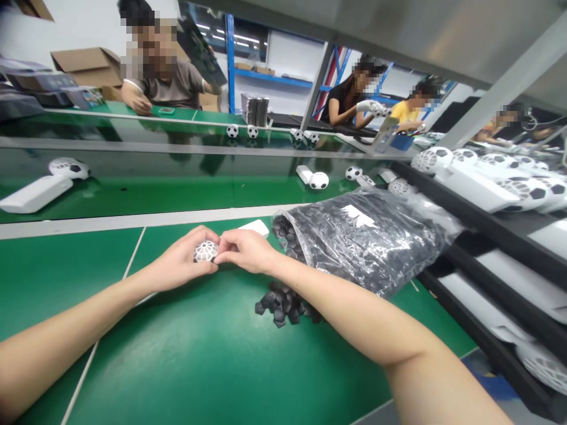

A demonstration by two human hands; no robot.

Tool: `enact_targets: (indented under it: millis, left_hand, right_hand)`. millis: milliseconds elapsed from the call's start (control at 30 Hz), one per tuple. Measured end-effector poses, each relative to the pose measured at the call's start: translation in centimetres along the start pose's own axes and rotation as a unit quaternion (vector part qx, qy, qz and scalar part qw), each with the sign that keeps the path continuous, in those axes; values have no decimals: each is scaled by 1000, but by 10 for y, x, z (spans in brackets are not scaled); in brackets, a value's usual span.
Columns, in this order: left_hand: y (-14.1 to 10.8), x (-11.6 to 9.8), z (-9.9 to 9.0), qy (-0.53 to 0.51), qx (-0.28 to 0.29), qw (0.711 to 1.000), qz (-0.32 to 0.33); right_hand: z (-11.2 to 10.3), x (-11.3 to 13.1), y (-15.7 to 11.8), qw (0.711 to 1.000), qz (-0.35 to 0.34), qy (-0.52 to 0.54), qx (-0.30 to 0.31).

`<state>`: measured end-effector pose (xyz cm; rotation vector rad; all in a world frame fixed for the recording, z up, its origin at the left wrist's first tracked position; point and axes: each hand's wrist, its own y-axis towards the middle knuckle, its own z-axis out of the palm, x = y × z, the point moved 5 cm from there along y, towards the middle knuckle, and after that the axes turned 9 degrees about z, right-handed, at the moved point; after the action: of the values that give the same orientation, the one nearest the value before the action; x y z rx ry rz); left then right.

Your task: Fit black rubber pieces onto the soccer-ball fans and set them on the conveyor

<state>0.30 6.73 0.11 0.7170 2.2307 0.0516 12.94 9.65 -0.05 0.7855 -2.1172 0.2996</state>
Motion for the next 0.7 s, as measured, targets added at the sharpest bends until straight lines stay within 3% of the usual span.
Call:
enact_targets:
  millis: [333,433,500,567,633,700]
  left_hand:
    - [0,-4,0,23,-25,999,13]
    - [0,4,0,-45,-28,997,-47]
    - [0,14,-2,-121,-30,986,-107]
    - [4,23,-11,-175,-45,974,-134]
    - [15,33,-25,-165,-71,975,-129]
    - [31,50,-40,-94,-102,982,-130]
  right_hand:
    - [3,-6,9,999,5,-29,11]
    - [-9,-3,16,999,-11,4,45]
    - [-42,-7,24,1000,-17,17,5]
    - [-96,-26,31,991,32,-38,-127]
    - [-154,-58,32,942,157,-180,-237]
    - [-205,-88,29,903,220,-232,-286]
